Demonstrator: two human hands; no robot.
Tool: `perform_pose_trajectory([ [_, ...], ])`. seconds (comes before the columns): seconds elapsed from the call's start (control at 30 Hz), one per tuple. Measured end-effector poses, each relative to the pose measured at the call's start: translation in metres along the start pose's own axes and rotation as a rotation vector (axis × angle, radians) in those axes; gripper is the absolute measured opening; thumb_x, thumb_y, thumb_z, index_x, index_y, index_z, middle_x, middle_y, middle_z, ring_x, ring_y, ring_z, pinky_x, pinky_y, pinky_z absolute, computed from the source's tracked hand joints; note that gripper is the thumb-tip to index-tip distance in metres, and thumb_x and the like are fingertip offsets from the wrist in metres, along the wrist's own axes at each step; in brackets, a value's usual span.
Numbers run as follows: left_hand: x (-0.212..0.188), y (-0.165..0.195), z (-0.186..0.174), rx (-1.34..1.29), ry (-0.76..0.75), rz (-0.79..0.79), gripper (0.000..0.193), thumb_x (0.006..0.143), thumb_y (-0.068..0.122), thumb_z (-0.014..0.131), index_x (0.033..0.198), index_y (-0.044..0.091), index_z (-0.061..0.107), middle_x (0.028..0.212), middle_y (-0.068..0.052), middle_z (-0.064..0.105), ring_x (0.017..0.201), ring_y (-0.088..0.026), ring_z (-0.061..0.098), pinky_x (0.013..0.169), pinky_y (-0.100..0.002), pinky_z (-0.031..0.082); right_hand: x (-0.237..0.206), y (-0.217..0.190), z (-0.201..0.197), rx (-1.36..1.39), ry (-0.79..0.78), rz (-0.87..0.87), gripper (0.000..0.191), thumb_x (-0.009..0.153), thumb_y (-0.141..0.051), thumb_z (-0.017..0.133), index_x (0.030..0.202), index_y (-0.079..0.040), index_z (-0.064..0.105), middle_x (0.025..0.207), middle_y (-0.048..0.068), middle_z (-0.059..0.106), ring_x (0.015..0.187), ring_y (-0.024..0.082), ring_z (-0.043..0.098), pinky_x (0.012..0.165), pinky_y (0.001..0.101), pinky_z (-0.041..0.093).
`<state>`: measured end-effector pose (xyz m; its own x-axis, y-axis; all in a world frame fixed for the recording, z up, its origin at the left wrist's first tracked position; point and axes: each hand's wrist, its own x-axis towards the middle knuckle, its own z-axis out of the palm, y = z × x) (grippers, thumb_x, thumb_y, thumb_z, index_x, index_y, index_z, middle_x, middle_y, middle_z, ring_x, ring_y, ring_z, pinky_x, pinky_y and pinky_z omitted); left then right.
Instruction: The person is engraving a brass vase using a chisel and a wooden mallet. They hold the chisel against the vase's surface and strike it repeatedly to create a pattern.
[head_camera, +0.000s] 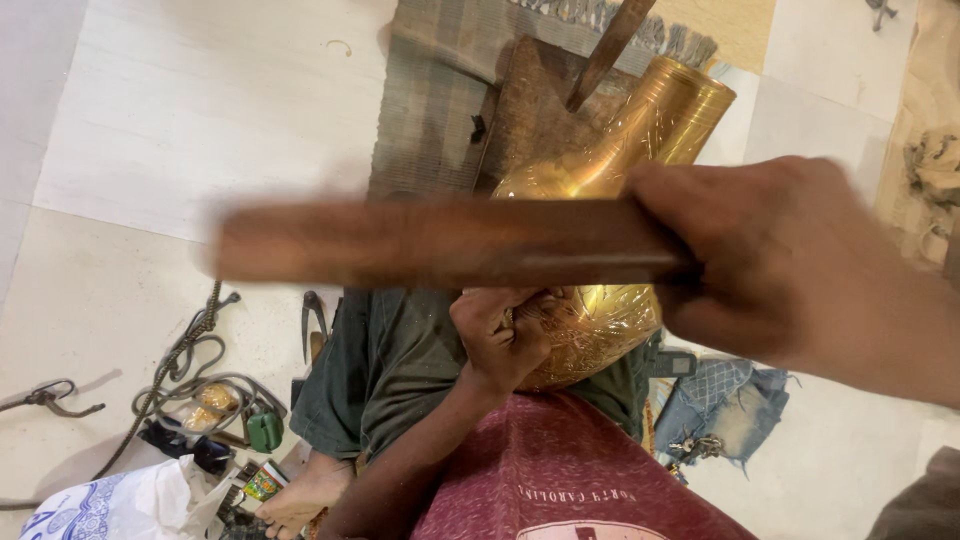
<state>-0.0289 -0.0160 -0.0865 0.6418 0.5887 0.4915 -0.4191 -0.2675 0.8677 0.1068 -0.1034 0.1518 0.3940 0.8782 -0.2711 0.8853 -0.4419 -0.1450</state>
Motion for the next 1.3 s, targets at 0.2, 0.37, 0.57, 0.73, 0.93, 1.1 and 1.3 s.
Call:
perform_pose_trajectory([
  [0.2,0.006,0.008,0.004,-0.254,-0.01,-0.15,0.032,0.08,-0.013,0.043,0.1,-0.003,0.067,0.094,-0.01,0.077,0.077,-0.012,0.077,0.07,-0.026,0.065,-0.001,0.001,0.002,-0.409,-0.268,0.198,0.015,0.094,-0.03,0.064,0.105,-0.022,0.057,0.071,-0.005,0.057,0.061,0.012,0.058,0.048,0.0311,0.049],
  [0.37,0.004,0.008,0.004,-0.09,0.002,-0.067,0.033,0.08,-0.018,0.05,0.101,-0.005,0.071,0.085,-0.011,0.076,0.069,-0.012,0.073,0.064,-0.023,0.059,-0.003,-0.003,-0.01,-0.363,-0.413,0.309,0.021,0.085,-0.03,0.069,0.1,-0.024,0.055,0.065,-0.004,0.058,0.06,0.013,0.063,0.049,0.033,0.05],
  [0.57,0.002,0.0,0.003,-0.1,-0.035,-0.014,0.037,0.07,-0.012,0.049,0.099,-0.004,0.073,0.083,-0.009,0.074,0.069,-0.014,0.071,0.067,-0.027,0.061,-0.009,-0.006,0.002,-0.288,-0.339,0.279,0.022,0.084,-0.032,0.065,0.102,-0.021,0.056,0.065,-0.005,0.058,0.057,0.012,0.06,0.047,0.0308,0.05],
  [0.73,0.003,0.003,0.001,-0.033,-0.009,-0.047,0.034,0.071,-0.012,0.049,0.092,-0.004,0.074,0.079,-0.008,0.075,0.065,-0.014,0.072,0.064,-0.026,0.057,-0.018,0.002,0.011,-0.292,-0.317,0.33,0.023,0.083,-0.03,0.068,0.102,-0.024,0.058,0.066,-0.006,0.058,0.056,0.013,0.06,0.05,0.0331,0.05],
  [0.93,0.006,0.005,0.003,-0.102,-0.071,-0.033,0.034,0.077,-0.013,0.049,0.099,-0.005,0.074,0.084,-0.009,0.077,0.07,-0.016,0.077,0.068,-0.025,0.063,-0.021,0.012,0.015,-0.198,-0.223,0.298,0.022,0.08,-0.025,0.067,0.1,-0.022,0.058,0.062,-0.003,0.058,0.054,0.015,0.06,0.051,0.0343,0.049],
  [1.1,0.007,0.003,0.004,-0.013,0.012,0.0,0.041,0.074,-0.01,0.044,0.1,-0.003,0.074,0.078,-0.009,0.075,0.065,-0.014,0.074,0.069,-0.026,0.062,-0.023,0.008,0.018,-0.273,-0.261,0.292,0.028,0.079,-0.029,0.069,0.103,-0.021,0.057,0.065,-0.004,0.057,0.055,0.015,0.06,0.049,0.0344,0.05],
  [1.3,0.001,-0.004,0.007,-0.083,-0.047,0.016,0.039,0.078,-0.011,0.046,0.099,0.0,0.077,0.074,-0.006,0.077,0.057,-0.008,0.071,0.06,-0.021,0.06,-0.028,0.008,0.013,-0.344,-0.314,0.316,0.025,0.079,-0.026,0.069,0.101,-0.022,0.058,0.068,-0.004,0.059,0.058,0.015,0.063,0.048,0.0365,0.051],
])
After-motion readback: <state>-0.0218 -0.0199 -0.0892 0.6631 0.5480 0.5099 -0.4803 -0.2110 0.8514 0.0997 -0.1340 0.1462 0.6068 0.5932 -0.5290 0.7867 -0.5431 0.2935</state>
